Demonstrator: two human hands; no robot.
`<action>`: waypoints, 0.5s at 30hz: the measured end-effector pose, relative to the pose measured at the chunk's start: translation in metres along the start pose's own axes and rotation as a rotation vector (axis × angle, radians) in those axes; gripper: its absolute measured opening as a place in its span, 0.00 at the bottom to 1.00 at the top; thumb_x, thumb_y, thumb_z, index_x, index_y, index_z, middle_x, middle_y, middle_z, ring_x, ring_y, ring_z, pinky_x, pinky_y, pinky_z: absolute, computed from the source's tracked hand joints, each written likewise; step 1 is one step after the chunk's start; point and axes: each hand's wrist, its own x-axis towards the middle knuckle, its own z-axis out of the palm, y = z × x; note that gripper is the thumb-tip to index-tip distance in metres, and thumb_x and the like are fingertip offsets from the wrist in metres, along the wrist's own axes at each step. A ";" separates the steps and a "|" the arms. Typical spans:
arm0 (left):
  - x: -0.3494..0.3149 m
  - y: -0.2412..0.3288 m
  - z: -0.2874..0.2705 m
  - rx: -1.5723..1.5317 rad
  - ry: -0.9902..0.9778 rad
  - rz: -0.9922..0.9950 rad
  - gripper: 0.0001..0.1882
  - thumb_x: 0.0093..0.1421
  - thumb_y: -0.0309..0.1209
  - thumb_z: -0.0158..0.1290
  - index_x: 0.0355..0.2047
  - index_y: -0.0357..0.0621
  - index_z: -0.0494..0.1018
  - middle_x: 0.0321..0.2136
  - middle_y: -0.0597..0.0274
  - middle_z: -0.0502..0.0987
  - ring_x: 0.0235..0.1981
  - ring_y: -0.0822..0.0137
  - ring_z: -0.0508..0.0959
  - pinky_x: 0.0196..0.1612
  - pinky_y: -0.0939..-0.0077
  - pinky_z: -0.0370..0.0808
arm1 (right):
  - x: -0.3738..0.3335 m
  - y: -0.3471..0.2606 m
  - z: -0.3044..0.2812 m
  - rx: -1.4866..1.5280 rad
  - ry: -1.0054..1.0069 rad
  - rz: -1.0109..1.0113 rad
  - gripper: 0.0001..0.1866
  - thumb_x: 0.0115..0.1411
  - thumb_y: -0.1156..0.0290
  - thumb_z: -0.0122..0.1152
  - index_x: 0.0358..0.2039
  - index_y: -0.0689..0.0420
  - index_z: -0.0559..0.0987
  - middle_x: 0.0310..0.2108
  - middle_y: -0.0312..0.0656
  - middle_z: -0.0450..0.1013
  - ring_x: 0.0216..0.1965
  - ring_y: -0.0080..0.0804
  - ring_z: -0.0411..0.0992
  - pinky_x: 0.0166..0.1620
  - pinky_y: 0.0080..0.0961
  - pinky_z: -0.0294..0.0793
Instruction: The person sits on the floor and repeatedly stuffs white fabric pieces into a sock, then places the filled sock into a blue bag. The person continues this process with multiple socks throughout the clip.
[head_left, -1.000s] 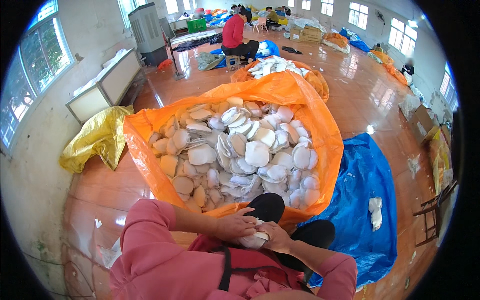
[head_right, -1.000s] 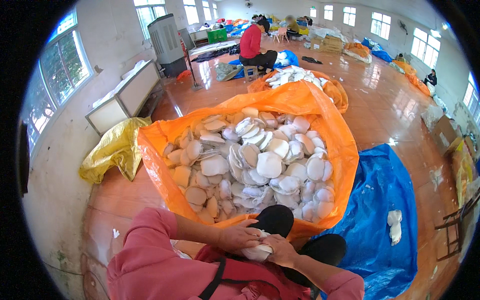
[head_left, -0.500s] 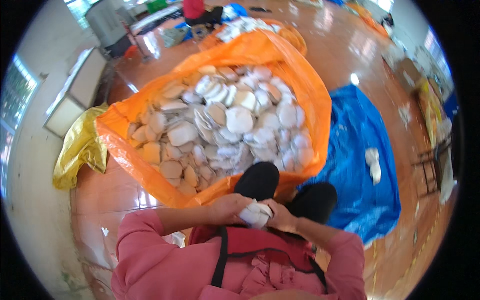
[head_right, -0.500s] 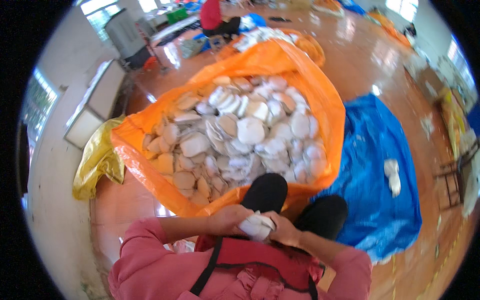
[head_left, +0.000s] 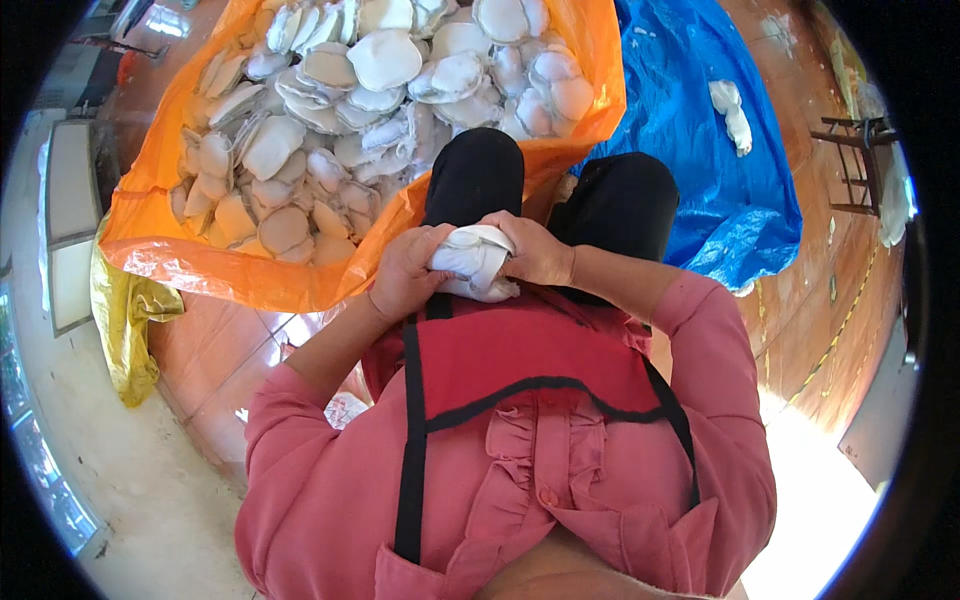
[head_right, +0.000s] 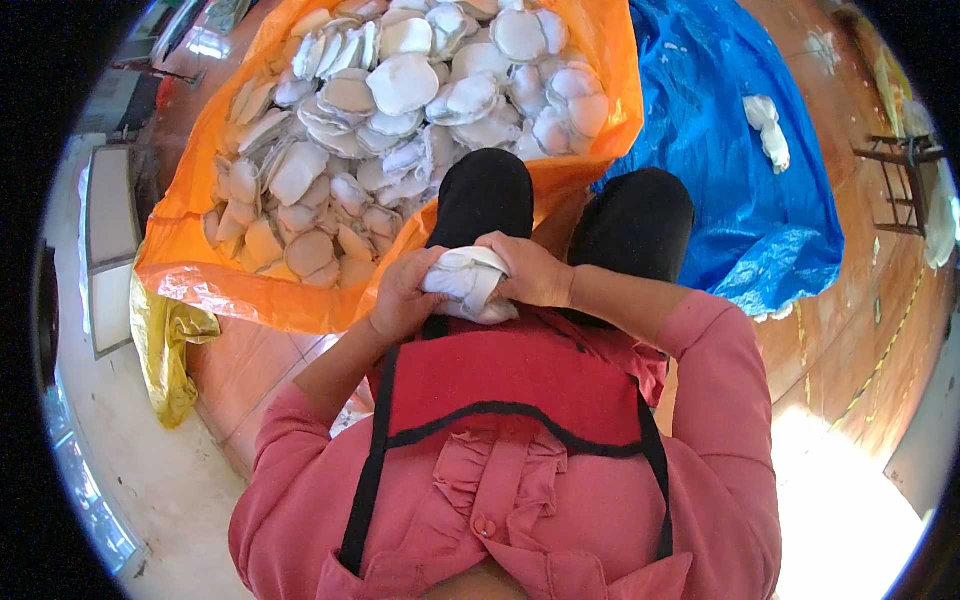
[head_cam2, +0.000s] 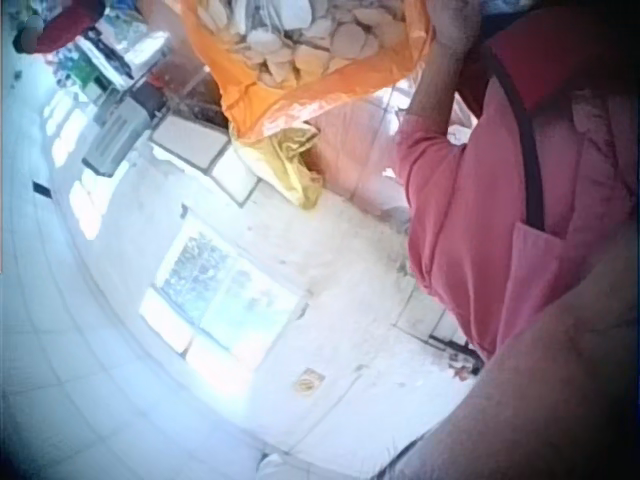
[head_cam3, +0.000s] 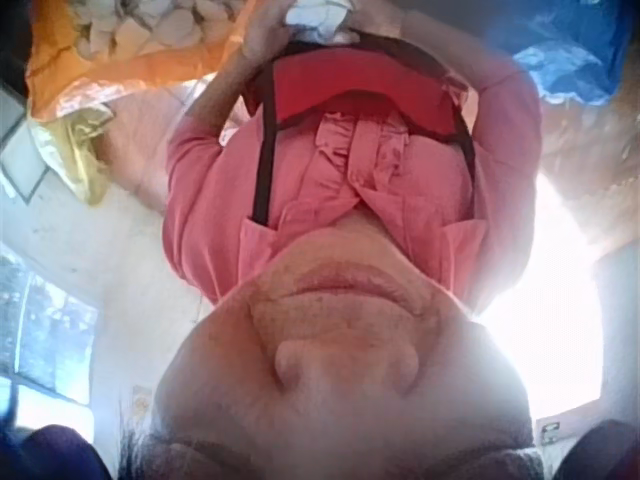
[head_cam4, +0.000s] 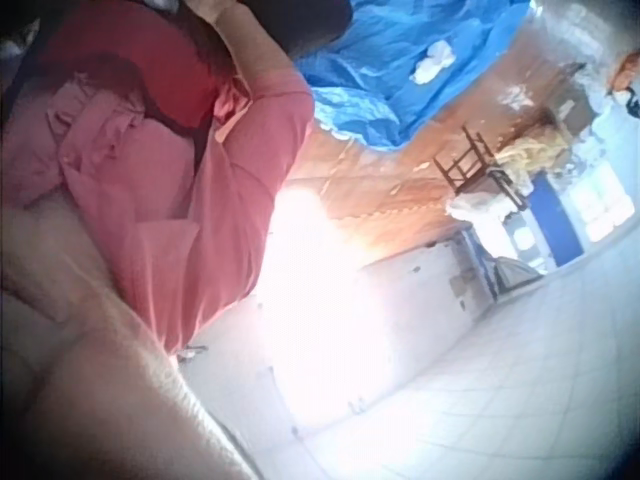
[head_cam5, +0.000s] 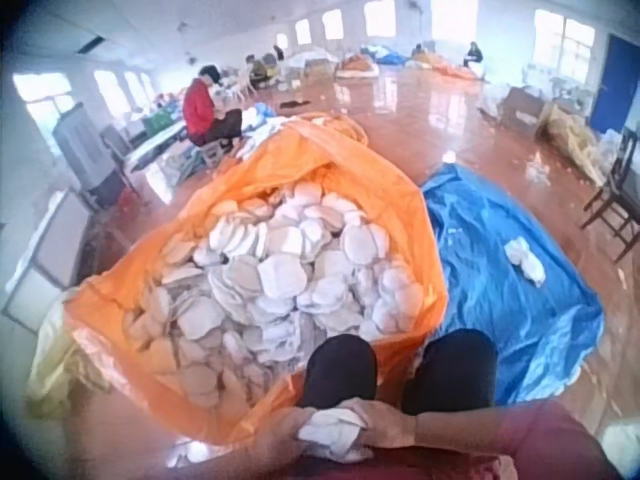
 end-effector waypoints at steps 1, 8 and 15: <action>-0.001 -0.001 0.002 0.017 0.013 -0.018 0.35 0.39 0.24 0.66 0.51 0.43 0.70 0.38 0.53 0.76 0.40 0.49 0.76 0.43 0.62 0.73 | 0.002 -0.001 -0.001 -0.029 0.009 -0.016 0.33 0.46 0.63 0.72 0.50 0.60 0.68 0.45 0.53 0.72 0.49 0.50 0.72 0.52 0.34 0.70; -0.003 -0.013 0.018 -0.300 0.185 -0.353 0.29 0.48 0.19 0.62 0.52 0.39 0.69 0.43 0.55 0.77 0.45 0.61 0.77 0.51 0.70 0.72 | 0.019 0.003 0.003 0.027 0.140 -0.016 0.33 0.47 0.54 0.73 0.48 0.60 0.70 0.39 0.51 0.76 0.44 0.48 0.75 0.46 0.33 0.73; -0.002 -0.015 0.018 -0.916 0.254 -0.546 0.27 0.56 0.18 0.55 0.57 0.38 0.63 0.48 0.59 0.73 0.50 0.68 0.72 0.55 0.74 0.69 | 0.032 -0.008 0.010 0.255 0.165 0.125 0.25 0.50 0.62 0.71 0.45 0.59 0.73 0.39 0.47 0.76 0.42 0.39 0.75 0.45 0.31 0.72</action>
